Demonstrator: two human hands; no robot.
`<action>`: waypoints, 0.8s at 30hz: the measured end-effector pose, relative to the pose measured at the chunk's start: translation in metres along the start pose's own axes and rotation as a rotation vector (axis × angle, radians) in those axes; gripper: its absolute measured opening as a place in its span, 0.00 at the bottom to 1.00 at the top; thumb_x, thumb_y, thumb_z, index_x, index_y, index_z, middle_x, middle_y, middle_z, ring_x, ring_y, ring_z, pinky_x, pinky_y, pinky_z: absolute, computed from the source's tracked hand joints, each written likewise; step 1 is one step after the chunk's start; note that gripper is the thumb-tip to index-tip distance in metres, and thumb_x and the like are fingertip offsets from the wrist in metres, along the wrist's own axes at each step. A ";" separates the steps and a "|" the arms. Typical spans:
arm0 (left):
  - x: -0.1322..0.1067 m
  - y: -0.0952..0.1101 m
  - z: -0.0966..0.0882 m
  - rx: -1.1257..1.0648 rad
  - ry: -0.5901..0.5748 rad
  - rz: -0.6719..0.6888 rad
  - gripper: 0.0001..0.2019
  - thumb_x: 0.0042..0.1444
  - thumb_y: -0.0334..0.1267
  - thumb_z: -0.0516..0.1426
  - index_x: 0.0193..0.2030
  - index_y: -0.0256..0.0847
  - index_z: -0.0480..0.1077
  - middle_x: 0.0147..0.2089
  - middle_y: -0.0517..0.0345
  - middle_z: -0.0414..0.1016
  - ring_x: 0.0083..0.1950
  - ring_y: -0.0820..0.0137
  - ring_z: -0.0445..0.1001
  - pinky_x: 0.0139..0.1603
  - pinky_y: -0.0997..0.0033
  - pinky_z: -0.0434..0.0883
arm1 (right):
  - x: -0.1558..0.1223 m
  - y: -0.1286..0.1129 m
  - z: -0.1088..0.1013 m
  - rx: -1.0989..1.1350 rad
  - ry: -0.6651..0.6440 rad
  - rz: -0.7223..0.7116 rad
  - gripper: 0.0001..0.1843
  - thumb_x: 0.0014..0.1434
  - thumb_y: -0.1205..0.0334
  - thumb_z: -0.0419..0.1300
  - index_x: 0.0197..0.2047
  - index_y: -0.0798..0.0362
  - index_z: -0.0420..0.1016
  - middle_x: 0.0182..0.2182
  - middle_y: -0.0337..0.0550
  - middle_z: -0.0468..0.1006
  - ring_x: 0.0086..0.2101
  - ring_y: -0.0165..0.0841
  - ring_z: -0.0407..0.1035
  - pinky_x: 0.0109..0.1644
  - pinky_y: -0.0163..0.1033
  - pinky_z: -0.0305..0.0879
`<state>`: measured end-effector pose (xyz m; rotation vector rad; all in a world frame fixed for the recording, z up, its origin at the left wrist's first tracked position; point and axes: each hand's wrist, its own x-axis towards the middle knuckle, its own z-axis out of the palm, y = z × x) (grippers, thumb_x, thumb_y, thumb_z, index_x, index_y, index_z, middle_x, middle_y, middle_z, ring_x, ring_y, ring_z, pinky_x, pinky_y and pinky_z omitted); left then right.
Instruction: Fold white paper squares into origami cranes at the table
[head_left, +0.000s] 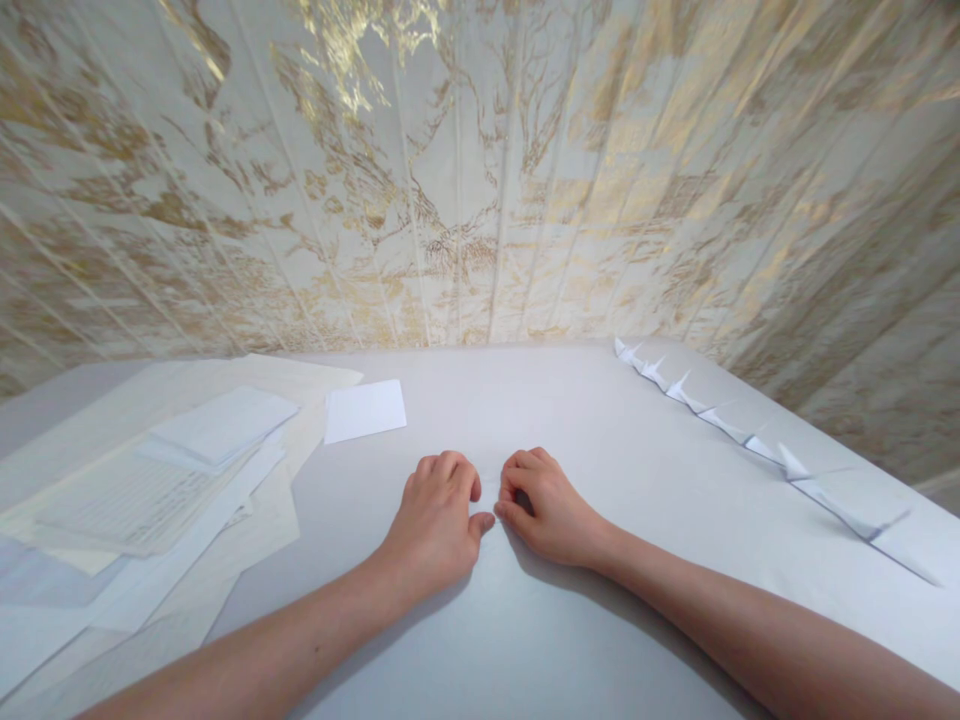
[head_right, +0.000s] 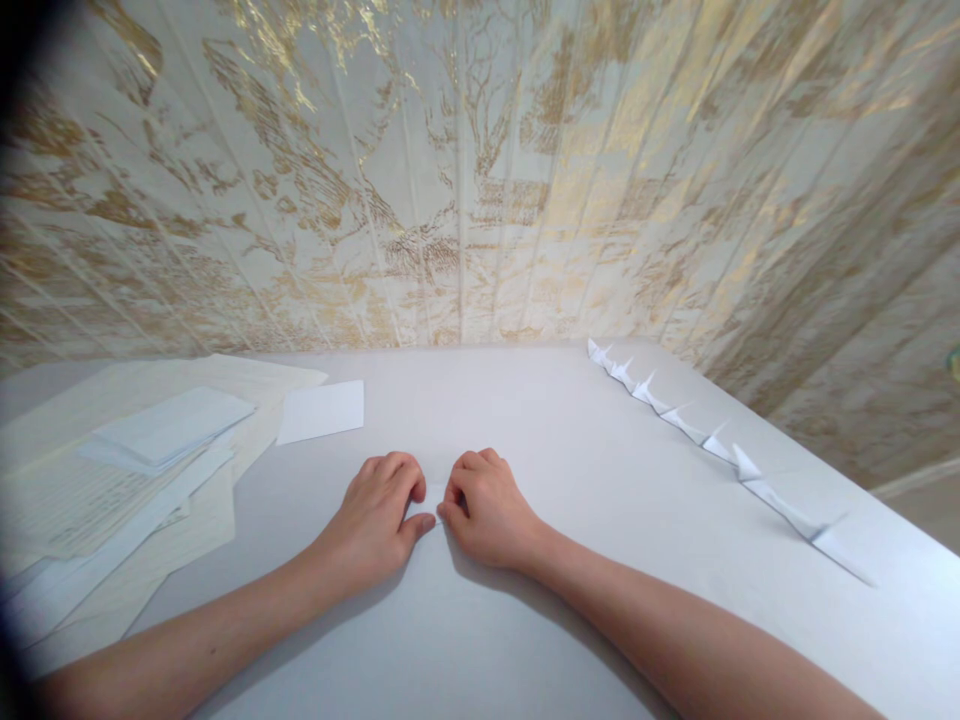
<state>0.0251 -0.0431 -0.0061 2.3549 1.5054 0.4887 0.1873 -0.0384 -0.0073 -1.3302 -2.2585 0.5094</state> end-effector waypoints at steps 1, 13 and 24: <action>0.000 0.000 0.000 0.001 -0.004 -0.003 0.07 0.48 0.33 0.56 0.32 0.41 0.60 0.40 0.55 0.63 0.43 0.62 0.60 0.44 0.61 0.60 | 0.000 0.000 0.000 0.001 0.003 -0.003 0.06 0.49 0.72 0.57 0.22 0.55 0.67 0.28 0.42 0.69 0.34 0.33 0.61 0.41 0.40 0.56; 0.002 0.000 -0.002 -0.029 -0.046 -0.031 0.07 0.47 0.30 0.54 0.32 0.41 0.59 0.40 0.55 0.63 0.45 0.62 0.60 0.46 0.60 0.60 | 0.001 0.006 -0.007 0.128 0.037 0.088 0.05 0.50 0.71 0.57 0.32 0.55 0.66 0.31 0.41 0.70 0.35 0.34 0.62 0.41 0.40 0.59; 0.000 -0.001 -0.005 -0.035 -0.074 0.008 0.03 0.49 0.30 0.53 0.31 0.40 0.61 0.41 0.54 0.63 0.46 0.61 0.60 0.46 0.60 0.60 | 0.003 0.012 -0.022 0.084 -0.194 -0.100 0.09 0.46 0.72 0.64 0.32 0.54 0.72 0.37 0.43 0.71 0.42 0.36 0.63 0.49 0.43 0.56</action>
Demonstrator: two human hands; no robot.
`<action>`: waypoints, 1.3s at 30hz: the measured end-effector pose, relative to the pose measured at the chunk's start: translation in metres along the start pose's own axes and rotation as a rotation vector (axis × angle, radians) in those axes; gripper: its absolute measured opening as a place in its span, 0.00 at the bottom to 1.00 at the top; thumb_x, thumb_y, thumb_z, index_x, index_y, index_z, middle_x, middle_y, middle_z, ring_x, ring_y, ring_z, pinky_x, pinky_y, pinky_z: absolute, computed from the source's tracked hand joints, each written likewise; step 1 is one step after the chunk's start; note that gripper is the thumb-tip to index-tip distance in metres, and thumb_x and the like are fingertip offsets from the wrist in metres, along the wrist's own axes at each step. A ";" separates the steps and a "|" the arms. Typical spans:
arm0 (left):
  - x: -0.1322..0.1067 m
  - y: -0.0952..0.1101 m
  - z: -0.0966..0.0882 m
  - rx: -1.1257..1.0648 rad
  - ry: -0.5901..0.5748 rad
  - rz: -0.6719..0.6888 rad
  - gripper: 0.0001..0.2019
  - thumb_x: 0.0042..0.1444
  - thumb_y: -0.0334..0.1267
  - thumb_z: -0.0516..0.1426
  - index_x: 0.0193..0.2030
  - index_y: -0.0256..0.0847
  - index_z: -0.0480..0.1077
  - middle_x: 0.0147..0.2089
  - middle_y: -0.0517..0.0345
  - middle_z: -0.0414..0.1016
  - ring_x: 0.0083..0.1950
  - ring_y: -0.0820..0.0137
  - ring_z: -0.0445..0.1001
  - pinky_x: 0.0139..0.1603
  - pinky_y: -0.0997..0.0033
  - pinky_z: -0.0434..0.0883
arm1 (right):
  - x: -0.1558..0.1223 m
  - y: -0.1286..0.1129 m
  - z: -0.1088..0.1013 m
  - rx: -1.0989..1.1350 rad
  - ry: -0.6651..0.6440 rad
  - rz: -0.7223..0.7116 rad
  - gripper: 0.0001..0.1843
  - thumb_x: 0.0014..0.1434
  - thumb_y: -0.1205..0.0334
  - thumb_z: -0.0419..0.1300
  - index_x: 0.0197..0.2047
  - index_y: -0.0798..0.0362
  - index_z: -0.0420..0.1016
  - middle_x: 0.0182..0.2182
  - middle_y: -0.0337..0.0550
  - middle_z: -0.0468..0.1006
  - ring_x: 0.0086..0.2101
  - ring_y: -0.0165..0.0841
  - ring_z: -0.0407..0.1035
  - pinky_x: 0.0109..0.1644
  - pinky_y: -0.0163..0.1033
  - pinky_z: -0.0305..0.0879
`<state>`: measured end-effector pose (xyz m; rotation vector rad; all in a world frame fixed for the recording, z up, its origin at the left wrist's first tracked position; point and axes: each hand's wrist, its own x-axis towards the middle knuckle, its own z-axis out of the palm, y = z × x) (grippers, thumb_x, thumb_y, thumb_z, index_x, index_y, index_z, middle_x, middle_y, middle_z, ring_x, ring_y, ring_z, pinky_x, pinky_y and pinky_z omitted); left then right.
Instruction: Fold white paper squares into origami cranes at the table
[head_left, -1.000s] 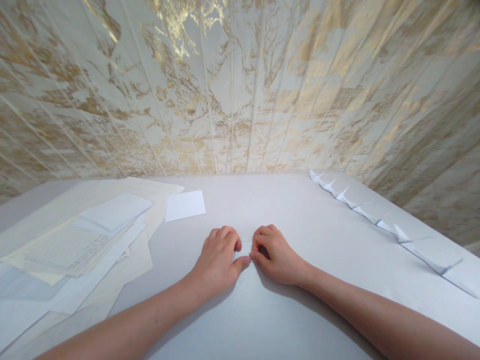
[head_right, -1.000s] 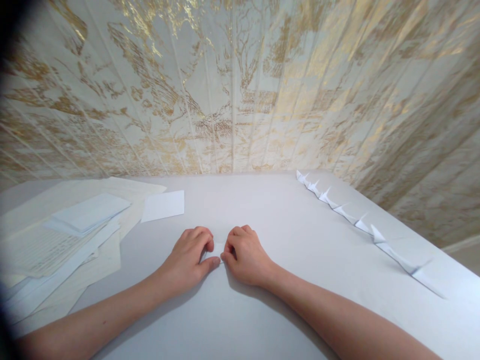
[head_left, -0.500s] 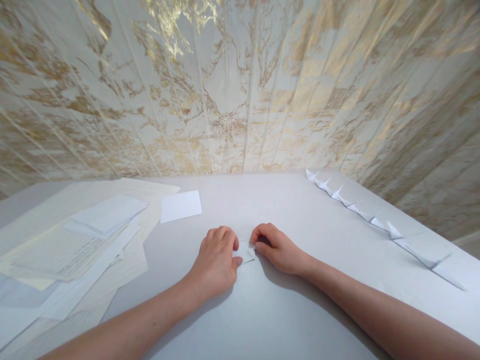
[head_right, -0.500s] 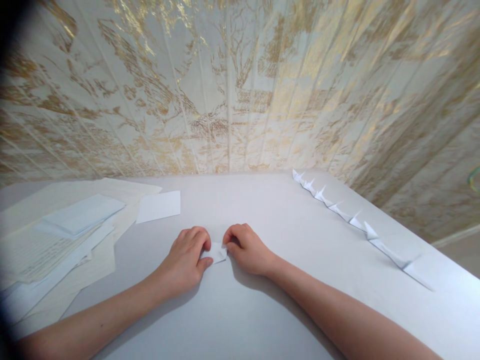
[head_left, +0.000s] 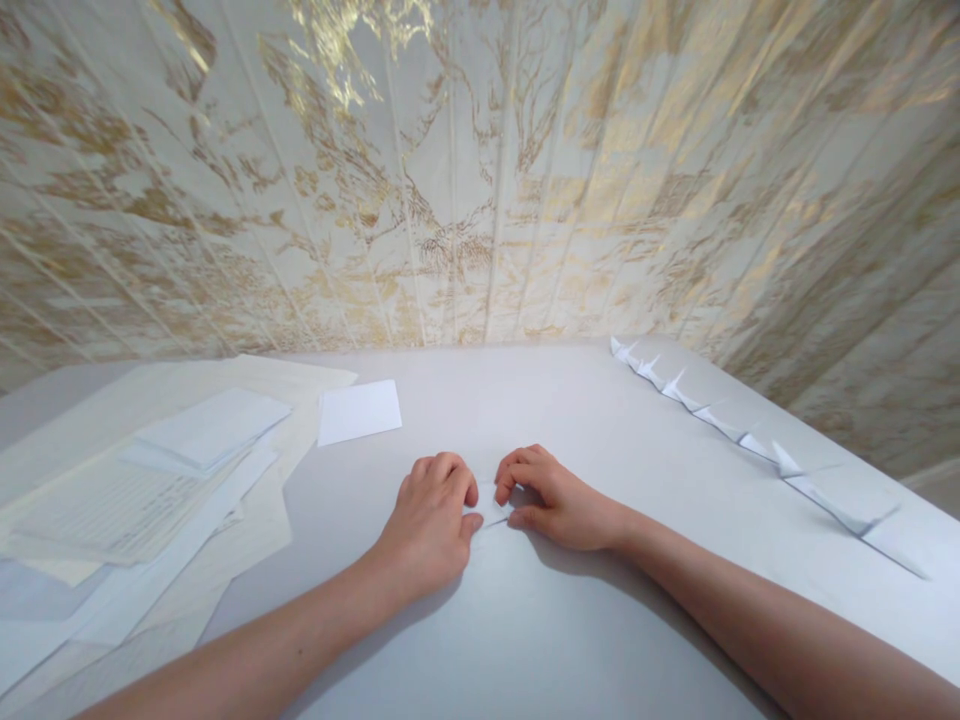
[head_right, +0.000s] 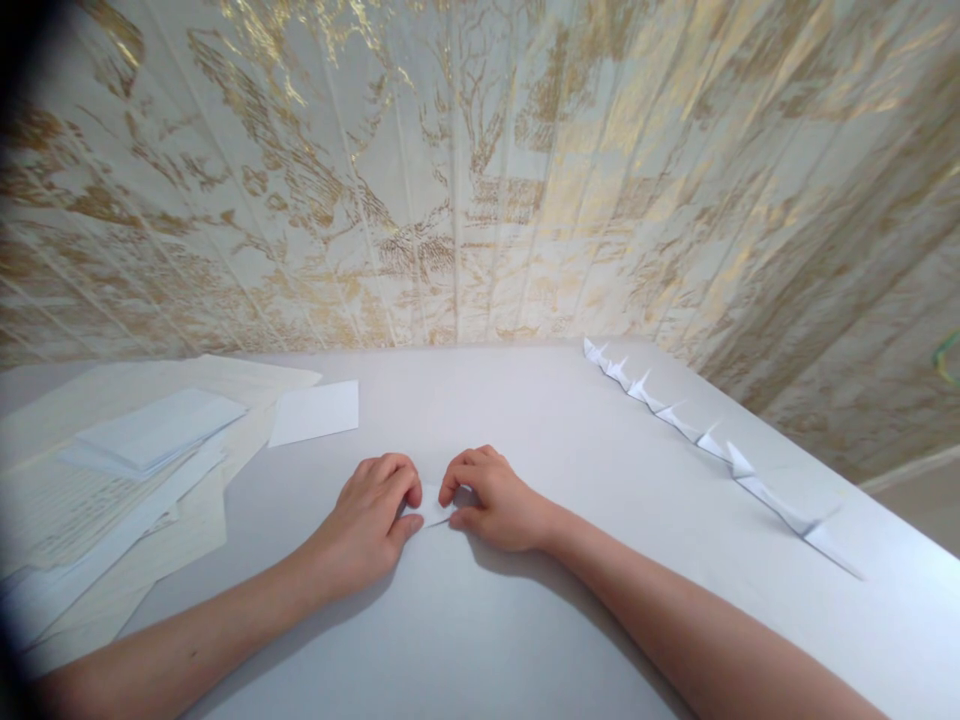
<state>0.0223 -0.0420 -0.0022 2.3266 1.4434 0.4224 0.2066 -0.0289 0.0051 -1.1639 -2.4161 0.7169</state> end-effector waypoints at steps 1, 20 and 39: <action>0.000 0.000 0.000 -0.002 -0.004 0.002 0.03 0.49 0.30 0.53 0.31 0.40 0.61 0.41 0.54 0.63 0.46 0.61 0.60 0.46 0.60 0.60 | 0.000 0.001 -0.003 0.021 -0.011 -0.012 0.09 0.46 0.74 0.63 0.32 0.54 0.72 0.37 0.43 0.72 0.42 0.35 0.63 0.50 0.42 0.56; -0.002 -0.011 0.006 -0.101 0.082 0.015 0.19 0.44 0.30 0.55 0.45 0.40 0.62 0.53 0.50 0.61 0.56 0.58 0.56 0.56 0.54 0.55 | -0.004 0.005 0.008 0.120 0.140 -0.109 0.06 0.47 0.73 0.62 0.27 0.54 0.71 0.39 0.45 0.73 0.42 0.36 0.65 0.49 0.45 0.57; 0.000 -0.005 -0.003 -0.972 0.047 -0.153 0.15 0.44 0.30 0.56 0.38 0.41 0.56 0.24 0.68 0.66 0.25 0.76 0.64 0.27 0.76 0.59 | 0.004 -0.006 0.028 0.935 0.326 0.177 0.08 0.47 0.65 0.61 0.25 0.55 0.63 0.21 0.34 0.66 0.24 0.25 0.59 0.28 0.32 0.55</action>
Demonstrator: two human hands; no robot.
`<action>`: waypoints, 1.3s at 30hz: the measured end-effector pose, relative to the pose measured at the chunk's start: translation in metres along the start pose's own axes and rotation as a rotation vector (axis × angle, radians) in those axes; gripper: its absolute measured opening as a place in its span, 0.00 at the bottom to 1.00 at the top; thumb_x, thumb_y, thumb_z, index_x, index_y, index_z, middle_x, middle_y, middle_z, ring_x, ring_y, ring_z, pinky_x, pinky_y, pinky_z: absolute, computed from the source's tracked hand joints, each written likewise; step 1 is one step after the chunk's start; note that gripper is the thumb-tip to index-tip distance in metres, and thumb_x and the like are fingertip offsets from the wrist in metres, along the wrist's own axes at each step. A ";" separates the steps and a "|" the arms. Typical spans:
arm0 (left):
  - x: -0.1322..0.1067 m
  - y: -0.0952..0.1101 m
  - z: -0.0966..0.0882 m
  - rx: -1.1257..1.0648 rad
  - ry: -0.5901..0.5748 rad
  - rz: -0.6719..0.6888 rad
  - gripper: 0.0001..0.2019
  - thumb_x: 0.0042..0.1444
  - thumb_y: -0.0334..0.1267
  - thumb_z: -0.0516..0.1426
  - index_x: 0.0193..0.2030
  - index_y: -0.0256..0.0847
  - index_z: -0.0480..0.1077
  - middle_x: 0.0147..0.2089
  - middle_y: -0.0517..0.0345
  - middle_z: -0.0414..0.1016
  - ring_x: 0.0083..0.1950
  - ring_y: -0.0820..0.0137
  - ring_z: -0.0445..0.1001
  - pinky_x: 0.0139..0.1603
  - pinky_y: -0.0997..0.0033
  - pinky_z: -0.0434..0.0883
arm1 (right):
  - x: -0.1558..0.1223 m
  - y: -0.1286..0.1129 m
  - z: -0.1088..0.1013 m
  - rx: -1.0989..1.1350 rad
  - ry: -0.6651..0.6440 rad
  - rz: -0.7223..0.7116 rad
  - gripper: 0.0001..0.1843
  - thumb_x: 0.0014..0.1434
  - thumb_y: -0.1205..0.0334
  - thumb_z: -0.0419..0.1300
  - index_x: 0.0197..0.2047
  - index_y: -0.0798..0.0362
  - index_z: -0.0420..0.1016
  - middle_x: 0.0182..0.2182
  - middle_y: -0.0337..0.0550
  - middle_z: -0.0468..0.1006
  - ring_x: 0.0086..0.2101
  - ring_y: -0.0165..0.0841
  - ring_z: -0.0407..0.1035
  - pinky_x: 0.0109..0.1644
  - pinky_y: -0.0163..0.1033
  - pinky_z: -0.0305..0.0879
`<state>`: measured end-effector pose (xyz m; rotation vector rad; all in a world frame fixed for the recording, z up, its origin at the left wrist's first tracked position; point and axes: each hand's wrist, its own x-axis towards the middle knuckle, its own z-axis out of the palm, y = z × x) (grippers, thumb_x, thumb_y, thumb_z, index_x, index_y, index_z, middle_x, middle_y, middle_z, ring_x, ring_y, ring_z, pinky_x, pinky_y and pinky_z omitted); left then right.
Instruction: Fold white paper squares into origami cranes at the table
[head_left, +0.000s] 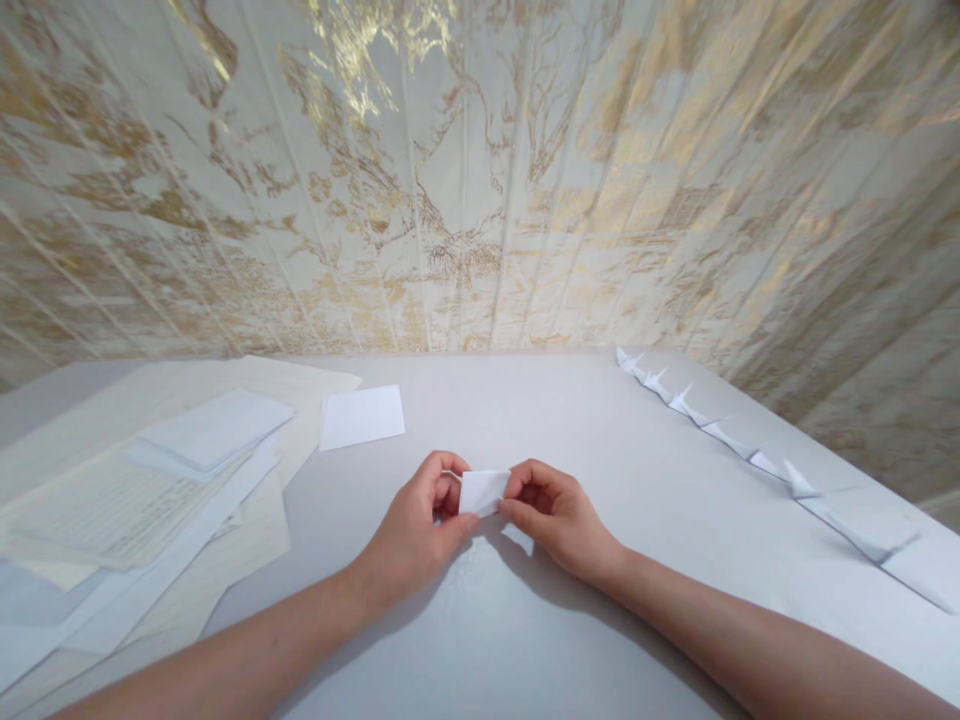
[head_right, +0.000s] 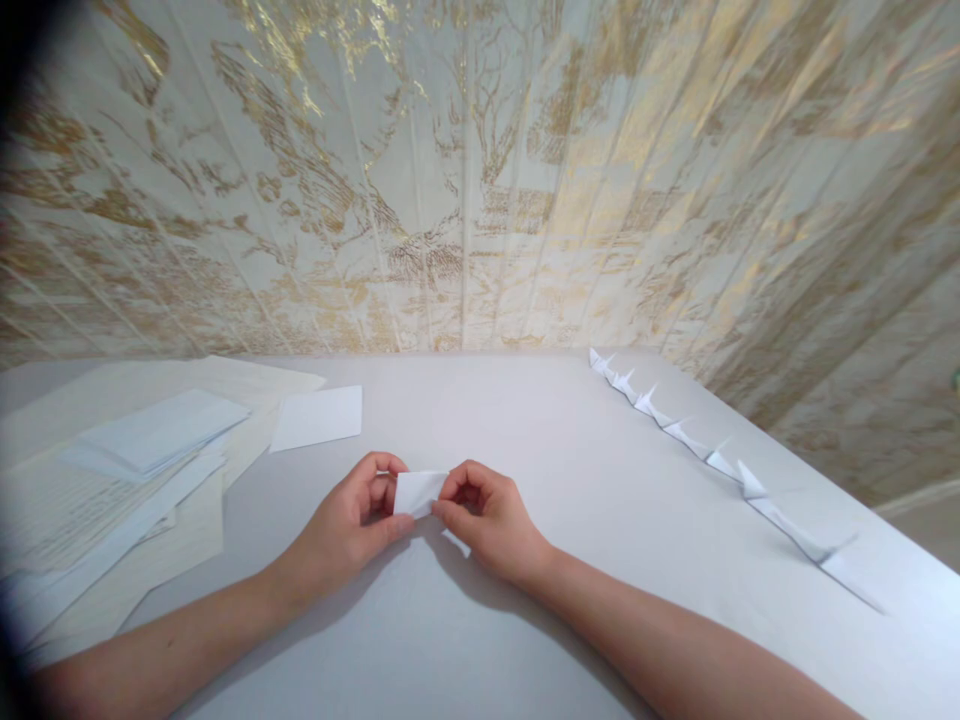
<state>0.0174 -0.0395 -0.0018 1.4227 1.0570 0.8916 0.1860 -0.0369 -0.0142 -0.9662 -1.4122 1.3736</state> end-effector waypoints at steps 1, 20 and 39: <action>0.000 0.000 0.000 -0.032 -0.005 -0.003 0.15 0.44 0.31 0.57 0.38 0.41 0.56 0.24 0.68 0.66 0.25 0.76 0.63 0.27 0.77 0.58 | 0.000 -0.001 0.002 0.024 0.022 0.011 0.09 0.46 0.65 0.62 0.24 0.55 0.63 0.21 0.33 0.66 0.23 0.24 0.59 0.28 0.32 0.54; 0.007 0.016 0.000 0.147 -0.086 -0.194 0.06 0.37 0.35 0.58 0.21 0.35 0.64 0.16 0.68 0.57 0.20 0.79 0.53 0.21 0.76 0.49 | -0.002 -0.003 0.011 0.109 0.020 0.066 0.14 0.45 0.63 0.64 0.35 0.53 0.64 0.20 0.31 0.67 0.21 0.24 0.63 0.27 0.32 0.56; 0.011 0.026 -0.029 -0.018 -0.312 -0.361 0.07 0.32 0.32 0.59 0.23 0.35 0.66 0.18 0.66 0.64 0.19 0.79 0.57 0.22 0.77 0.51 | -0.003 -0.005 -0.008 -0.611 -0.154 -0.585 0.18 0.54 0.74 0.52 0.48 0.51 0.64 0.38 0.47 0.71 0.37 0.33 0.65 0.40 0.39 0.66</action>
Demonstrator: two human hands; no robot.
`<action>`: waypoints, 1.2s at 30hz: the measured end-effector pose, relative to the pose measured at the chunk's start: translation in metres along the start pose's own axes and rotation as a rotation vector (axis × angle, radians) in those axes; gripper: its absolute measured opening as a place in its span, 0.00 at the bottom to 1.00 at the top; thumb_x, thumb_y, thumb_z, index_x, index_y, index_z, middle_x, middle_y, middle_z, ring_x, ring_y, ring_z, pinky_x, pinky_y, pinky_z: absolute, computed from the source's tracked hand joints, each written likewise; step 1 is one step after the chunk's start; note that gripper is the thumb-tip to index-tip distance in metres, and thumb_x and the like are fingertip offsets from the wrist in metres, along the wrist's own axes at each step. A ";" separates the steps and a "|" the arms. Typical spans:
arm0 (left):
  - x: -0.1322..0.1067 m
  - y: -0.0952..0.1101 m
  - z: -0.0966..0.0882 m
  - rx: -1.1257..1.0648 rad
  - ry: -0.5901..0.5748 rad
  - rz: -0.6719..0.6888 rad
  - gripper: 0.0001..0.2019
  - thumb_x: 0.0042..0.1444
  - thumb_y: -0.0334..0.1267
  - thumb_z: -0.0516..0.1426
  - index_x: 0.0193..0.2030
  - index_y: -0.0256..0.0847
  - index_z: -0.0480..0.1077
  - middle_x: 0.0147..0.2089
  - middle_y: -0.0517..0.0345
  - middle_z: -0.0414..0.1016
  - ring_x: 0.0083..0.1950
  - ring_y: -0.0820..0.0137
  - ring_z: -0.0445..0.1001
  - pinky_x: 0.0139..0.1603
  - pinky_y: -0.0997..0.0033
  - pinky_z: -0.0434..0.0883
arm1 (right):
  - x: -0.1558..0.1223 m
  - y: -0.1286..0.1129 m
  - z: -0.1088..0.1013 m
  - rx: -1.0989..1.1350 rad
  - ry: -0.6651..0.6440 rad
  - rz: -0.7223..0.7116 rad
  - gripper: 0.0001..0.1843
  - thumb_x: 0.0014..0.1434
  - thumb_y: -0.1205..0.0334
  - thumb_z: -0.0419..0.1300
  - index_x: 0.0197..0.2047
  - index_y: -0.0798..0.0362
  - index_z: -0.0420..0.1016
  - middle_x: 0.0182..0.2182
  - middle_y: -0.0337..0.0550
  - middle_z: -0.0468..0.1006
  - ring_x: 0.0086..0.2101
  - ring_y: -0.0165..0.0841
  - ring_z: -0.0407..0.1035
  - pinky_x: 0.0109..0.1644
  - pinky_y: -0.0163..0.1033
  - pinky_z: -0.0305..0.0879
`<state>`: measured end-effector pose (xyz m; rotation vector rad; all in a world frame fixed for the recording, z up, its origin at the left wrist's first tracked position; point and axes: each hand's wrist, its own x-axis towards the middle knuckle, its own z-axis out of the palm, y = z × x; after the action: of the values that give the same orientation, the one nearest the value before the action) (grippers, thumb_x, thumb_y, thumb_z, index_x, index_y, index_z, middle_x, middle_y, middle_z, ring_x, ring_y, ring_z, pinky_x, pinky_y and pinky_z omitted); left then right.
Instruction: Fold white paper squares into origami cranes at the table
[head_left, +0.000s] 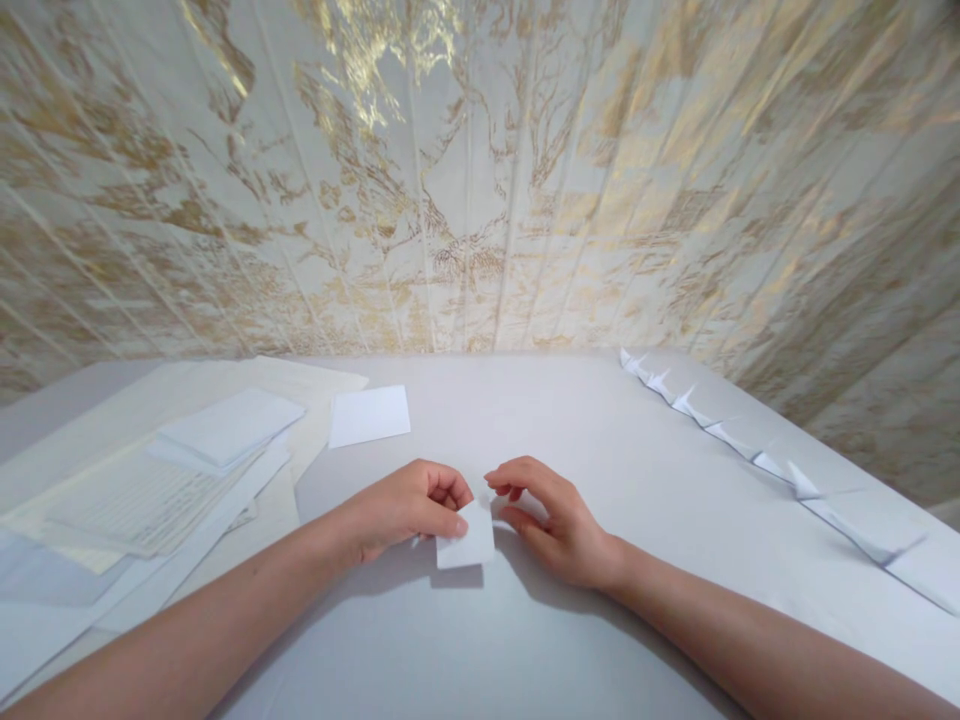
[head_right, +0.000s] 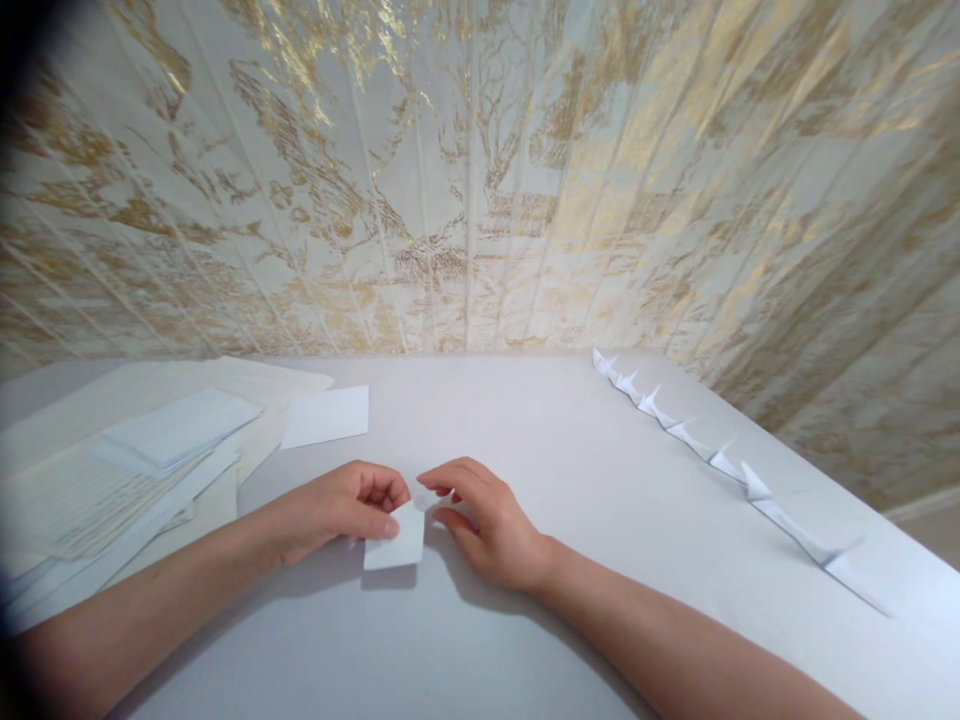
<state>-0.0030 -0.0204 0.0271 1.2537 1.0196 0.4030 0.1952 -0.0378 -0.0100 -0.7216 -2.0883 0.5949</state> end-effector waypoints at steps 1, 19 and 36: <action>0.000 0.001 -0.001 0.032 -0.014 -0.011 0.08 0.33 0.33 0.59 0.24 0.34 0.68 0.19 0.64 0.65 0.20 0.78 0.59 0.23 0.76 0.52 | 0.000 -0.001 -0.001 -0.018 -0.032 -0.041 0.18 0.54 0.74 0.52 0.48 0.51 0.65 0.38 0.47 0.70 0.38 0.33 0.65 0.40 0.39 0.66; -0.010 -0.005 0.010 0.955 0.065 0.314 0.02 0.46 0.33 0.56 0.27 0.40 0.70 0.31 0.60 0.67 0.34 0.70 0.66 0.36 0.74 0.60 | 0.003 -0.001 0.001 -0.132 -0.302 0.001 0.05 0.54 0.68 0.58 0.32 0.54 0.76 0.30 0.46 0.73 0.33 0.32 0.67 0.38 0.36 0.63; -0.021 -0.009 0.026 1.078 0.234 0.218 0.10 0.51 0.30 0.47 0.22 0.38 0.65 0.32 0.54 0.68 0.33 0.68 0.68 0.36 0.68 0.62 | 0.006 -0.002 0.004 -0.153 -0.251 0.153 0.03 0.49 0.71 0.63 0.26 0.55 0.75 0.26 0.42 0.75 0.32 0.32 0.66 0.40 0.38 0.60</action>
<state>0.0045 -0.0542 0.0264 2.3336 1.3635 0.1427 0.1884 -0.0353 -0.0075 -0.9419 -2.3432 0.6420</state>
